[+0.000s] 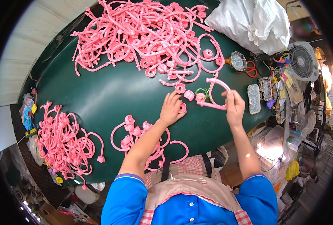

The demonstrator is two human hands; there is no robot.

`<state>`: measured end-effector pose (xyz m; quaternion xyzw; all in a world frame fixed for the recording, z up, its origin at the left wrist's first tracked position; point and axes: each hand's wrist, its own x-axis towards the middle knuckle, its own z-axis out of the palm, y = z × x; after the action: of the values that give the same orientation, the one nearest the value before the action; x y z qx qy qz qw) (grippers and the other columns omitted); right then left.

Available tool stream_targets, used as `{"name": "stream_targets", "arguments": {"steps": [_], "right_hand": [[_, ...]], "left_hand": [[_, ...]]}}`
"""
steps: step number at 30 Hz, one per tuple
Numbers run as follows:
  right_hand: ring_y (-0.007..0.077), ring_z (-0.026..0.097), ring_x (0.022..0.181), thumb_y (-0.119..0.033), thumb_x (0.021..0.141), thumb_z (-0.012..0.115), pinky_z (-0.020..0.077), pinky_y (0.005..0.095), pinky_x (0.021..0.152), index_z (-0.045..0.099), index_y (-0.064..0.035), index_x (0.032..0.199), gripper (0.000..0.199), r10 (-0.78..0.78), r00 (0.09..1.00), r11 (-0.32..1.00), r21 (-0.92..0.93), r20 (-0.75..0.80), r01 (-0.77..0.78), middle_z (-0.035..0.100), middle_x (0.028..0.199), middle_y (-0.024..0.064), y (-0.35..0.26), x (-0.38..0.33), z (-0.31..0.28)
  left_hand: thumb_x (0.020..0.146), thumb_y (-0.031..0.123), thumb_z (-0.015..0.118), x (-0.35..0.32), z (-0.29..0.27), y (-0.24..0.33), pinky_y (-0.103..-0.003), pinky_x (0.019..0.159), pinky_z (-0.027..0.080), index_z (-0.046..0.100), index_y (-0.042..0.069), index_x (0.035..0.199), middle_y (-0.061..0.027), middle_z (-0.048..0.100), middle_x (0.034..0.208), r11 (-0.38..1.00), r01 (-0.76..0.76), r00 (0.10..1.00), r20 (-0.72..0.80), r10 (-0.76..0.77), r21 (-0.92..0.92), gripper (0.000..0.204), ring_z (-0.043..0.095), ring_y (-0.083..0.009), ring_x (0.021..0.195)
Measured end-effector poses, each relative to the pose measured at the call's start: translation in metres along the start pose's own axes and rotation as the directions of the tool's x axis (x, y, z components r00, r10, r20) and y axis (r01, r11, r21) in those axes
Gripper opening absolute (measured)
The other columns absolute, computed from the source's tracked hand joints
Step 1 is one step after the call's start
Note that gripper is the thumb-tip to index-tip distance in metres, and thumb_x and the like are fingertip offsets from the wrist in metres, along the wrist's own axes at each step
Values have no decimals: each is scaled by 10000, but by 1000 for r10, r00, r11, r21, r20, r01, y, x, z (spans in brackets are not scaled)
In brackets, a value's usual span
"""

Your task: The person repeatedly picks up pink plastic tubes and small pink plastic caps from a green table, inserts the caps into the tube ends, and places the assembled items back on the table. The process is continuous and repetitive throughout the clip.

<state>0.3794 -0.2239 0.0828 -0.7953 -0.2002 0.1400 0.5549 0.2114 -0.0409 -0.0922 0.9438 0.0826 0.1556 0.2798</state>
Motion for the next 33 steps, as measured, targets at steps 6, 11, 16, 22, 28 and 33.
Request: {"name": "stream_targets", "arguments": {"steps": [6,11,16,22,28,33], "right_hand": [[3,290,521,-212,1099,517,204,224,482,601,7,876,324,34,999,879,476,-30,-16,366,605,-89,-25,-63,41],[37,397,550,-214,1085,540,299,236,505,591,-7,846,320,-94,985,960,251,-142,128,473,637,-41,-31,-82,63],[65,459,579,-201,1078,549,363,262,530,579,-8,826,319,-127,986,979,145,-106,142,527,659,2,-31,-103,71],[16,322,517,-219,1104,507,232,223,469,520,-37,801,354,-129,976,987,77,-175,144,411,617,-54,-29,-97,82],[48,309,493,-341,1117,473,241,253,455,589,-30,1031,343,468,798,369,736,380,-567,369,625,-67,0,-65,93],[369,567,1214,-203,880,751,472,453,1020,442,37,1447,689,-118,982,973,-180,150,144,515,1353,244,90,64,133]], "left_hand": [[970,310,548,-4,-40,30,-279,597,400,682,-2,1185,-7,596,825,-66,482,608,387,-693,-874,401,500,-108,669],[1012,385,407,-20,-52,54,-245,471,283,657,-16,1188,5,512,710,-408,398,596,570,-565,-821,504,391,-77,539],[1024,376,379,-33,-43,78,-261,445,326,648,-23,1078,-17,503,693,-435,236,457,494,-740,-869,484,430,-92,507],[958,198,500,-34,-43,87,-266,445,315,614,48,1019,11,459,719,-325,295,510,435,-742,-899,198,391,-85,497],[971,185,510,-76,-66,41,-223,403,260,649,65,1013,51,481,731,-160,400,524,368,-768,-902,188,352,-21,482],[802,180,644,-122,-154,-24,-394,889,487,699,21,1090,-111,661,998,722,653,757,186,-626,-228,333,616,-254,989]]}}
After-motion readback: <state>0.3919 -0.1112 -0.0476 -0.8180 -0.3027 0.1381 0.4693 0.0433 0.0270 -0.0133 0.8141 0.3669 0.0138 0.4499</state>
